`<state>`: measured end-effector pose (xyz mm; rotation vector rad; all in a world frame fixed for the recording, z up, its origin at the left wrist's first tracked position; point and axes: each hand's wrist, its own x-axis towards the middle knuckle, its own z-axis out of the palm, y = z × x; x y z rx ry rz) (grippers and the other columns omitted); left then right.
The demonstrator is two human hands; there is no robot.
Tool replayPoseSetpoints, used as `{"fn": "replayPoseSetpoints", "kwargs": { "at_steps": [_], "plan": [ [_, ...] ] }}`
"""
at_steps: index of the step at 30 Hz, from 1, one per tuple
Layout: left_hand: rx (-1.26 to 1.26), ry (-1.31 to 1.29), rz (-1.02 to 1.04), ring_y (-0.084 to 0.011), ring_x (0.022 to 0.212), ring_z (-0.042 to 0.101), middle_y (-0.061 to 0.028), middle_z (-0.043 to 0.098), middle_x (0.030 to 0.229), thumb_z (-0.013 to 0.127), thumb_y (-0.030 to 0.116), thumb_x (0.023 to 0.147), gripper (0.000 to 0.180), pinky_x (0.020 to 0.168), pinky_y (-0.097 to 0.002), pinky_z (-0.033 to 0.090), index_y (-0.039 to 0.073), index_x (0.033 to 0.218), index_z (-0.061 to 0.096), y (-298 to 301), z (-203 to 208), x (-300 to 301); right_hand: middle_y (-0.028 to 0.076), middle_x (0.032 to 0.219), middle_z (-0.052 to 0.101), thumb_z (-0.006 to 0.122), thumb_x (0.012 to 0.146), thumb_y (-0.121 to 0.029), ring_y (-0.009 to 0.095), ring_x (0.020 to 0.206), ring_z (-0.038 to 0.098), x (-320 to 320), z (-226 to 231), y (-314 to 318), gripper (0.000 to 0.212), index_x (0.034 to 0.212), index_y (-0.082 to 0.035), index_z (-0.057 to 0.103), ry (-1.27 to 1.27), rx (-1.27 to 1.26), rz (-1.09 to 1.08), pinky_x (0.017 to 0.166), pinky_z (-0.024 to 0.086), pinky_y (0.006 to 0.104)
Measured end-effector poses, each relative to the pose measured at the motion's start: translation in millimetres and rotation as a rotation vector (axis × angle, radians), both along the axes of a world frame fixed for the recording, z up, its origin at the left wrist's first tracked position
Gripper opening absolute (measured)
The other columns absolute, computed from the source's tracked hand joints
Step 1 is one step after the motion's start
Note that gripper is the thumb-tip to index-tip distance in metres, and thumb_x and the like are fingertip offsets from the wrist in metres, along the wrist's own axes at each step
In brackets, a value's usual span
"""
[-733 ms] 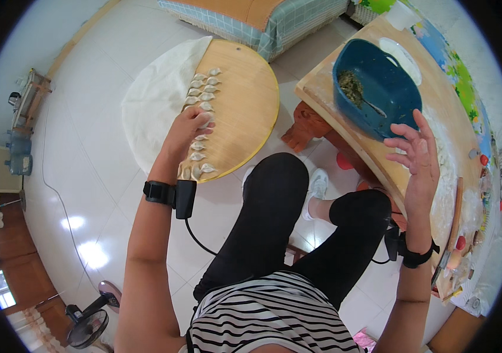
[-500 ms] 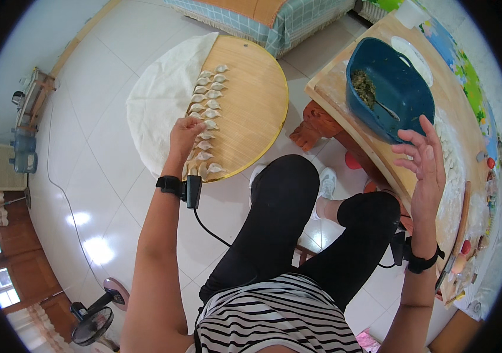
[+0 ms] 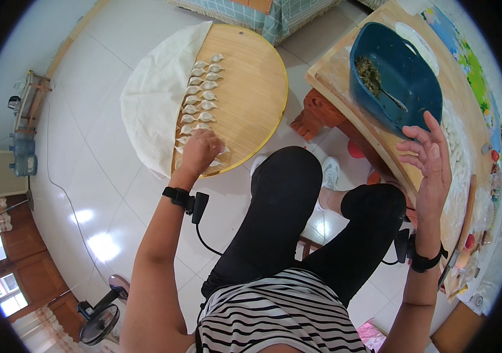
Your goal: The person prepares small pieces of dough, rolls them into flat circles using a rolling pin, and then fills each wrapper with a green vegetable mixture using a spoon before folding and sealing them.
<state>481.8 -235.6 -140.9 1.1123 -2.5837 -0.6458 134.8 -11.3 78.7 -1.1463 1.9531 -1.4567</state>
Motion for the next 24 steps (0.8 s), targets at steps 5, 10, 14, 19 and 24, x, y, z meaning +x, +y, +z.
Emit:
{"fn": "replayPoseSetpoints", "kwargs": {
  "at_steps": [5,10,14,19,24],
  "plan": [
    [-0.048,-0.054,-0.042,-0.0263,0.092,0.056,-0.0061,0.061,0.083,0.068,0.005,0.073,0.01,0.08,-0.0363,0.048,0.008,0.082,0.068,1.4,-4.2,4.1,0.012,0.113,0.062,0.039,0.099,-0.041,0.015,0.094,0.063,-5.5,-0.6,2.6,0.054,0.137,-0.003,0.043,0.016,-0.009,-0.015,0.08,0.051,0.0257],
    [-0.056,-0.066,-0.05,-0.027,0.093,0.056,-0.0062,0.062,0.084,0.067,0.002,0.072,0.011,0.081,-0.0368,0.047,0.007,0.081,0.067,4.3,1.2,0.8,0.012,0.112,0.062,0.039,0.099,-0.04,0.015,0.094,0.063,-6.8,1.8,6.5,0.053,0.137,-0.003,0.044,0.013,-0.012,-0.018,0.08,0.051,0.0259],
    [-0.049,-0.09,-0.063,-0.0277,0.093,0.056,-0.0071,0.062,0.085,0.065,0.001,0.072,0.012,0.082,-0.0381,0.047,0.007,0.083,0.067,5.3,4.1,1.8,0.012,0.113,0.062,0.039,0.1,-0.04,0.015,0.094,0.063,-5.4,4.7,11.1,0.053,0.137,-0.003,0.043,0.023,-0.02,-0.016,0.08,0.051,0.0261],
    [-0.019,-0.041,-0.001,-0.0305,0.097,0.056,-0.0093,0.064,0.091,0.058,-0.003,0.07,0.022,0.086,-0.0391,0.047,0.008,0.087,0.068,3.4,9.8,3.6,0.012,0.11,0.062,0.039,0.1,-0.038,0.016,0.093,0.063,-18.2,13.7,29.3,0.051,0.137,-0.002,0.043,0.021,-0.065,-0.083,0.08,0.051,0.0268],
    [0.114,0.287,0.172,-0.0258,0.101,0.061,-0.0103,0.066,0.099,0.056,-0.002,0.077,0.026,0.092,-0.0352,0.046,0.005,0.099,0.067,-14.9,36.1,-24.5,0.009,0.094,0.061,0.044,0.1,-0.033,0.015,0.082,0.063,-62.1,30.3,72.7,0.043,0.127,-0.001,0.05,0.029,-0.169,-0.294,0.072,0.053,0.0274]
  ]
}}
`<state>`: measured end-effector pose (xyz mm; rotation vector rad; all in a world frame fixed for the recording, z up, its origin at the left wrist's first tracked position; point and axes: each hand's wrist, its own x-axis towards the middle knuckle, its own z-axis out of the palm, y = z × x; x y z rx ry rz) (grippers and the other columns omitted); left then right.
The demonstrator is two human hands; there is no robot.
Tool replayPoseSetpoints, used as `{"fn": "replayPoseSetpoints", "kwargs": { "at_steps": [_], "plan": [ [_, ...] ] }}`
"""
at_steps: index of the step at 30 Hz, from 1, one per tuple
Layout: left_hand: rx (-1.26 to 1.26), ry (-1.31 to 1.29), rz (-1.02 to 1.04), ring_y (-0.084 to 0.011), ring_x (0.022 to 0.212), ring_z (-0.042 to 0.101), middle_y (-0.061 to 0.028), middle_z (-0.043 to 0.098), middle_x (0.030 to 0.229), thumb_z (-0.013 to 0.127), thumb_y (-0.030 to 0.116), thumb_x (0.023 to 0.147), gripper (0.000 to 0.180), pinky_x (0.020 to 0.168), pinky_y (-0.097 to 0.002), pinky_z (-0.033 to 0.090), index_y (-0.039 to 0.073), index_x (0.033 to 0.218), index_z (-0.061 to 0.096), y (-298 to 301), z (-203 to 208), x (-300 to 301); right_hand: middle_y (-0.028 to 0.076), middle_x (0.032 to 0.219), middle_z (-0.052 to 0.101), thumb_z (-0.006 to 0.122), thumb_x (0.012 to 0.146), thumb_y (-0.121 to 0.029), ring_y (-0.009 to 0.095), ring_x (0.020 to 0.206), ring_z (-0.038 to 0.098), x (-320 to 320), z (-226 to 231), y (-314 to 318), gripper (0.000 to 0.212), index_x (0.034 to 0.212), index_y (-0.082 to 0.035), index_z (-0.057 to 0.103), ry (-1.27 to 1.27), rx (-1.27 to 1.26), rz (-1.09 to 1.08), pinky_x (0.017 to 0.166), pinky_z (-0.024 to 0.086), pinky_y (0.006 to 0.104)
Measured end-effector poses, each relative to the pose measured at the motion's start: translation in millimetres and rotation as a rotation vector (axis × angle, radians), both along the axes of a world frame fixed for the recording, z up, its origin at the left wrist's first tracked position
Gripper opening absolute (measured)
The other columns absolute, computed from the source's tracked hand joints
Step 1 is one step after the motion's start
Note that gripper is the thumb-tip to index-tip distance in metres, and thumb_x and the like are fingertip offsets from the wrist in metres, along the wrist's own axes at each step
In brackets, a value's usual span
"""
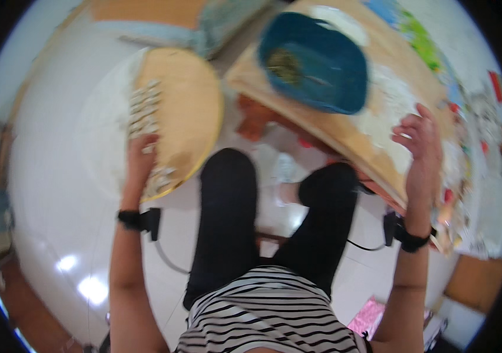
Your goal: The person prepares small pieces of dough, rolls them into flat circles using a rolling pin, and then fills each wrapper with a green vegetable mixture using a spoon before folding and sealing them.
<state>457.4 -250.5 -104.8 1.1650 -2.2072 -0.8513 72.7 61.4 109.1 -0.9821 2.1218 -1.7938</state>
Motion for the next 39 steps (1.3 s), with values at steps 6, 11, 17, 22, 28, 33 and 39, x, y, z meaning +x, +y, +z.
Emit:
{"fn": "replayPoseSetpoints", "kwargs": {
  "at_steps": [6,11,17,22,28,33,39],
  "plan": [
    [0.249,0.631,-0.007,-0.0104,0.092,0.058,-0.0031,0.064,0.099,0.057,0.006,0.091,0.02,0.084,-0.0227,0.044,-0.002,0.108,0.064,32.9,143.5,-111.8,0.001,0.082,0.061,0.061,0.091,-0.023,0.01,0.073,0.06,-82.0,-26.3,53.8,0.021,0.097,-0.004,0.065,0.079,0.08,-0.233,0.062,0.048,0.0234],
    [0.269,0.999,-0.284,-0.014,0.098,0.059,-0.0056,0.065,0.103,0.059,0.007,0.091,0.023,0.088,-0.0262,0.045,0.0,0.112,0.063,69.3,200.6,-205.9,0.008,0.095,0.067,0.065,0.085,-0.027,0.024,0.084,0.063,-107.0,-71.4,94.6,0.022,0.094,-0.009,0.071,0.405,0.668,-0.352,0.075,0.048,0.0328],
    [0.388,1.162,-0.339,-0.0106,0.089,0.059,-0.0049,0.066,0.096,0.06,0.005,0.089,0.017,0.081,-0.0225,0.045,0.0,0.104,0.067,93.8,220.7,-263.2,0.013,0.114,0.064,0.058,0.086,-0.013,0.031,0.109,0.056,-104.8,-97.5,118.8,0.028,0.113,-0.009,0.065,0.628,0.708,-0.178,0.092,0.046,0.0372],
    [0.432,1.144,-0.315,-0.0106,0.089,0.06,-0.0049,0.066,0.095,0.06,0.005,0.089,0.016,0.08,-0.0229,0.046,0.0,0.102,0.067,99.8,209.7,-286.6,0.013,0.1,0.064,0.061,0.085,-0.014,0.031,0.099,0.058,-103.7,-88.8,104.2,0.027,0.11,-0.009,0.066,0.586,0.758,-0.163,0.086,0.047,0.0372],
    [0.431,1.107,-0.303,-0.0116,0.092,0.06,-0.0053,0.065,0.1,0.058,0.006,0.091,0.018,0.083,-0.0239,0.048,0.001,0.107,0.066,93.9,192.4,-297.1,0.012,0.089,0.063,0.065,0.082,-0.019,0.028,0.089,0.059,-117.6,-88.2,101.3,0.022,0.1,-0.007,0.069,0.424,0.817,-0.187,0.078,0.048,0.0362],
    [0.435,1.101,-0.308,-0.0115,0.092,0.06,-0.0054,0.065,0.101,0.058,0.006,0.092,0.019,0.083,-0.0243,0.048,0.001,0.108,0.066,91.6,190.0,-300.1,0.012,0.089,0.066,0.066,0.079,-0.02,0.026,0.085,0.063,-124.9,-86.6,103.7,0.023,0.097,-0.006,0.068,0.329,0.754,-0.214,0.076,0.05,0.0344],
    [0.444,1.094,-0.287,-0.0115,0.092,0.061,-0.0055,0.066,0.1,0.058,0.005,0.092,0.019,0.082,-0.024,0.049,0.001,0.108,0.066,88.1,189.9,-297.5,0.014,0.091,0.069,0.068,0.077,-0.017,0.025,0.085,0.067,-136.9,-81.6,128.9,0.025,0.099,-0.005,0.068,0.126,0.708,-0.323,0.075,0.051,0.0338]
  ]
}}
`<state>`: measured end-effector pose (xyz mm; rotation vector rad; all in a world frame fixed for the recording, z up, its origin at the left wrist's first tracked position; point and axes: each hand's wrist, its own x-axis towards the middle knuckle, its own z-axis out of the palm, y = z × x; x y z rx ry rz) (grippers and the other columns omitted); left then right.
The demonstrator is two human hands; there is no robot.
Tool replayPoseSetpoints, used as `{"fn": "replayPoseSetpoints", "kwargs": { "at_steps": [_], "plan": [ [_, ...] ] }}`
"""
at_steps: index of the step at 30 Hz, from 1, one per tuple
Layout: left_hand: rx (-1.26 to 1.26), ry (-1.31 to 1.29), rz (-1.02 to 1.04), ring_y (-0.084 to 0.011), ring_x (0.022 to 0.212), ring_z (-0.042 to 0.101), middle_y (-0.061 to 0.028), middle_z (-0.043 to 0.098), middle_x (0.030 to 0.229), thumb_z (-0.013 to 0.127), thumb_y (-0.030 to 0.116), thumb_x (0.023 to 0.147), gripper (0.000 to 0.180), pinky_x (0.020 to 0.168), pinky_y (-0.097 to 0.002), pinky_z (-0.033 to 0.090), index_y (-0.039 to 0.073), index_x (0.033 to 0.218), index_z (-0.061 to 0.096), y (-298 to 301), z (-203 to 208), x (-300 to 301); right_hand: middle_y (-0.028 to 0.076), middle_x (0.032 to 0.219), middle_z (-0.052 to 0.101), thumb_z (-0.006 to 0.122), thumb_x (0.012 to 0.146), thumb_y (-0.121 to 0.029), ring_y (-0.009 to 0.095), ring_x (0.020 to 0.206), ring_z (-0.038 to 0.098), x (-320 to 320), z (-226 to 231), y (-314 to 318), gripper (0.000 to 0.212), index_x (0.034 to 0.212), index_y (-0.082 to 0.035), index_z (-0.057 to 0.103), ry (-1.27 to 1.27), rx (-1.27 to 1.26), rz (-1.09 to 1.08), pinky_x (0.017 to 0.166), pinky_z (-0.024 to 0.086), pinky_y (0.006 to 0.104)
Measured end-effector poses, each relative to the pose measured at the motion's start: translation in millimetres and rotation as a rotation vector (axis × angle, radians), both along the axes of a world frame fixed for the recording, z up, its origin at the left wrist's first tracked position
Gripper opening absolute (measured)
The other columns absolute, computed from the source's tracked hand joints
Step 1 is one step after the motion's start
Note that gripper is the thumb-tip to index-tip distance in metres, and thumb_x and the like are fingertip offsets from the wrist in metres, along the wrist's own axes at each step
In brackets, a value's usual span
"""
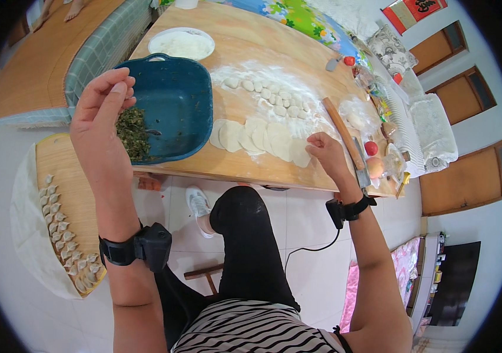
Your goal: The person prepares small pieces of dough, rolls them into flat circles using a rolling pin, and then fills each wrapper with a green vegetable mixture using a spoon before folding and sealing them.
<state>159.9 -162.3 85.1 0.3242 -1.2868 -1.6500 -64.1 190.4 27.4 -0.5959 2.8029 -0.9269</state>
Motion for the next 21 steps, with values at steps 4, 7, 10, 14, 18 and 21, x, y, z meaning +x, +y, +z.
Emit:
{"fn": "replayPoseSetpoints", "kwargs": {
  "at_steps": [4,7,10,14,18,21],
  "plan": [
    [0.011,0.008,-0.041,-0.0113,0.091,0.061,-0.0055,0.066,0.099,0.059,0.006,0.092,0.019,0.081,-0.0236,0.049,0.001,0.108,0.066,-0.2,-1.2,-0.8,0.014,0.091,0.069,0.068,0.077,-0.016,0.024,0.087,0.067,-18.9,-7.0,28.3,0.025,0.1,-0.006,0.068,0.161,0.192,-0.05,0.076,0.051,0.0339],
    [0.017,-0.002,-0.047,-0.0111,0.091,0.061,-0.0054,0.066,0.099,0.059,0.007,0.092,0.019,0.081,-0.0235,0.049,0.002,0.108,0.066,1.3,-0.3,-1.8,0.013,0.09,0.069,0.068,0.078,-0.016,0.023,0.087,0.066,-29.0,-5.4,45.1,0.025,0.101,-0.005,0.068,0.198,0.193,-0.072,0.076,0.051,0.0327],
    [0.023,-0.013,-0.042,-0.0108,0.091,0.061,-0.0052,0.065,0.1,0.059,0.007,0.091,0.02,0.081,-0.0234,0.049,0.002,0.109,0.065,4.1,2.6,-1.1,0.008,0.089,0.069,0.068,0.08,-0.016,0.019,0.086,0.066,-26.9,13.7,39.8,0.025,0.101,-0.002,0.067,0.084,-0.019,-0.084,0.074,0.051,0.0294],
    [0.06,-0.033,-0.084,-0.0103,0.09,0.06,-0.0049,0.064,0.101,0.059,0.009,0.092,0.022,0.081,-0.0237,0.049,0.003,0.112,0.064,6.6,3.3,-0.6,0.004,0.088,0.065,0.065,0.084,-0.014,0.014,0.086,0.064,-18.3,48.3,4.7,0.025,0.105,0.001,0.064,-0.213,-0.379,-0.064,0.072,0.052,0.0258],
    [0.099,-0.084,-0.183,-0.0103,0.09,0.06,-0.005,0.064,0.101,0.057,0.011,0.093,0.024,0.082,-0.0245,0.049,0.002,0.115,0.061,14.9,3.9,-5.7,0.005,0.096,0.064,0.065,0.086,-0.012,0.012,0.086,0.062,-24.6,68.6,-13.7,0.025,0.108,0.001,0.062,-0.271,-0.43,0.016,0.073,0.054,0.0272],
    [0.182,-0.053,-0.34,-0.0111,0.091,0.06,-0.0067,0.062,0.103,0.056,0.013,0.094,0.027,0.084,-0.0258,0.049,0.001,0.118,0.058,22.1,1.2,-11.0,0.006,0.099,0.064,0.065,0.086,-0.009,0.011,0.088,0.061,-10.3,85.5,-48.2,0.025,0.109,0.002,0.062,-0.205,-0.53,0.138,0.075,0.054,0.0282]
  ]
}}
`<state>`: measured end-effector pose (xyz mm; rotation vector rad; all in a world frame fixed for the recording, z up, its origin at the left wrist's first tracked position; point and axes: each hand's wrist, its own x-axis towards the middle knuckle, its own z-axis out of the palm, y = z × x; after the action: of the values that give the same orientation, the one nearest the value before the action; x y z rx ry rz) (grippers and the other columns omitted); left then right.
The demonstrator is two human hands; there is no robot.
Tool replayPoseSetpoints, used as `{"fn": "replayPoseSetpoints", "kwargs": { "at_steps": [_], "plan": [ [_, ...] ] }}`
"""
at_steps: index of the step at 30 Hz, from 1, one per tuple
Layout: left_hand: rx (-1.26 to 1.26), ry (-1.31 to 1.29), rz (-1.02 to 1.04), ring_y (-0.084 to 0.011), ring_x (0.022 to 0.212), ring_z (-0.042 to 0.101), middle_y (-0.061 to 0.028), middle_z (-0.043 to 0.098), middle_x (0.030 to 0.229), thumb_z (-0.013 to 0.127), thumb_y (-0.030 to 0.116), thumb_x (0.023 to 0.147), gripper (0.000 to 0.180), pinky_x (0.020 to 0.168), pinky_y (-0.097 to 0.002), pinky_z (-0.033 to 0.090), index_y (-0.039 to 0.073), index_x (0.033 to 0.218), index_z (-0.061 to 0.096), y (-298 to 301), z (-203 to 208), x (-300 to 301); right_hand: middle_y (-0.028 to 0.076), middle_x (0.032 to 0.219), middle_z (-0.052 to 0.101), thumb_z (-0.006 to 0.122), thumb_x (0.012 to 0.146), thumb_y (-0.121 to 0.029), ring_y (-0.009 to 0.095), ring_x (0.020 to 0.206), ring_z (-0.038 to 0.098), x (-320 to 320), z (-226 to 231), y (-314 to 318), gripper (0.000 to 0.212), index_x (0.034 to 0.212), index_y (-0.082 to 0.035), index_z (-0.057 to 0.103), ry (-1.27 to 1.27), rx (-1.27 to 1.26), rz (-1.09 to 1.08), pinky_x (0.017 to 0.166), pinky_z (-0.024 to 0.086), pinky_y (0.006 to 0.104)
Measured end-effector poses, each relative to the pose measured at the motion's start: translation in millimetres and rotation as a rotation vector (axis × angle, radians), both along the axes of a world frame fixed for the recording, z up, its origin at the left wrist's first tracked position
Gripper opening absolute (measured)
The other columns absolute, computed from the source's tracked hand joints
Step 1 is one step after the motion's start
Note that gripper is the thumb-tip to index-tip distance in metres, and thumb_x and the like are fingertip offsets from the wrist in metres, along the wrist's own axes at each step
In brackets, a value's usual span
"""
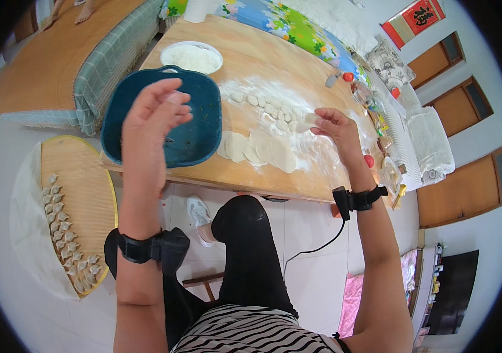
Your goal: The person prepares small pieces of dough, rolls them into flat circles using a rolling pin, and then fills each wrapper with a green vegetable mixture using a spoon before folding and sealing them.
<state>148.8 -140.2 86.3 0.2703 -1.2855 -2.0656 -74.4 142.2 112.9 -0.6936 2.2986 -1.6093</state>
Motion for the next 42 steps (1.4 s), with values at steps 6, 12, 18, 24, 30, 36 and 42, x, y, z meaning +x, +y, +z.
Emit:
{"fn": "replayPoseSetpoints", "kwargs": {
  "at_steps": [6,12,18,24,30,36,42],
  "plan": [
    [0.207,-0.008,-0.24,-0.0191,0.103,0.058,-0.0133,0.058,0.113,0.054,0.029,0.097,0.045,0.096,-0.0316,0.047,-0.002,0.128,0.047,23.4,-3.9,-6.2,0.004,0.1,0.064,0.066,0.087,-0.007,0.011,0.089,0.06,61.3,42.5,-83.1,0.024,0.109,0.0,0.064,0.101,-0.099,0.23,0.078,0.052,0.0273],
    [0.628,0.266,-0.571,-0.0252,0.113,0.058,-0.0152,0.057,0.121,0.05,0.028,0.099,0.043,0.098,-0.0353,0.048,-0.001,0.129,0.043,16.8,-9.8,-8.3,0.004,0.097,0.064,0.065,0.087,-0.007,0.01,0.089,0.059,101.4,43.2,-152.6,0.025,0.11,0.001,0.064,0.034,-0.166,0.491,0.078,0.049,0.0236],
    [0.505,0.303,-0.106,-0.0279,0.106,0.062,-0.0186,0.06,0.117,0.053,0.017,0.096,0.033,0.092,-0.0392,0.053,-0.006,0.12,0.05,-28.6,-17.7,5.4,0.003,0.091,0.066,0.066,0.085,-0.009,0.01,0.083,0.059,94.5,17.1,-186.6,0.024,0.109,-0.003,0.065,0.122,-0.009,0.475,0.076,0.048,0.0236],
    [0.462,0.32,0.08,-0.0306,0.108,0.061,-0.0196,0.059,0.117,0.055,0.015,0.095,0.032,0.091,-0.0382,0.053,-0.005,0.12,0.049,-68.8,-20.6,29.5,0.015,0.09,0.067,0.056,0.088,-0.032,0.032,0.083,0.063,96.4,-11.9,-206.5,0.03,0.093,-0.005,0.07,0.575,0.627,0.601,0.074,0.05,0.0394],
    [0.503,0.359,0.007,-0.0357,0.116,0.055,-0.0274,0.053,0.124,0.052,0.012,0.095,0.038,0.096,-0.0414,0.052,-0.009,0.125,0.042,-76.1,-29.2,31.1,0.015,0.077,0.067,0.061,0.085,-0.028,0.031,0.074,0.065,115.7,-24.3,-226.0,0.027,0.094,-0.003,0.069,0.559,0.674,0.675,0.068,0.05,0.0379],
    [0.513,0.326,0.069,-0.0359,0.113,0.057,-0.0282,0.054,0.123,0.051,0.008,0.095,0.036,0.096,-0.041,0.052,-0.01,0.123,0.042,-73.5,-25.9,32.0,0.014,0.08,0.067,0.058,0.087,-0.022,0.034,0.076,0.064,111.9,-15.6,-224.0,0.019,0.092,-0.006,0.066,0.722,0.655,0.584,0.068,0.049,0.0409],
    [0.499,0.321,0.108,-0.0322,0.105,0.062,-0.0262,0.058,0.115,0.053,0.009,0.094,0.03,0.092,-0.0394,0.053,-0.008,0.118,0.046,-72.0,-23.8,31.5,0.015,0.079,0.066,0.058,0.086,-0.02,0.035,0.077,0.063,113.1,-19.7,-215.8,0.017,0.095,-0.007,0.064,0.829,0.603,0.581,0.068,0.049,0.0431]
  ]
}}
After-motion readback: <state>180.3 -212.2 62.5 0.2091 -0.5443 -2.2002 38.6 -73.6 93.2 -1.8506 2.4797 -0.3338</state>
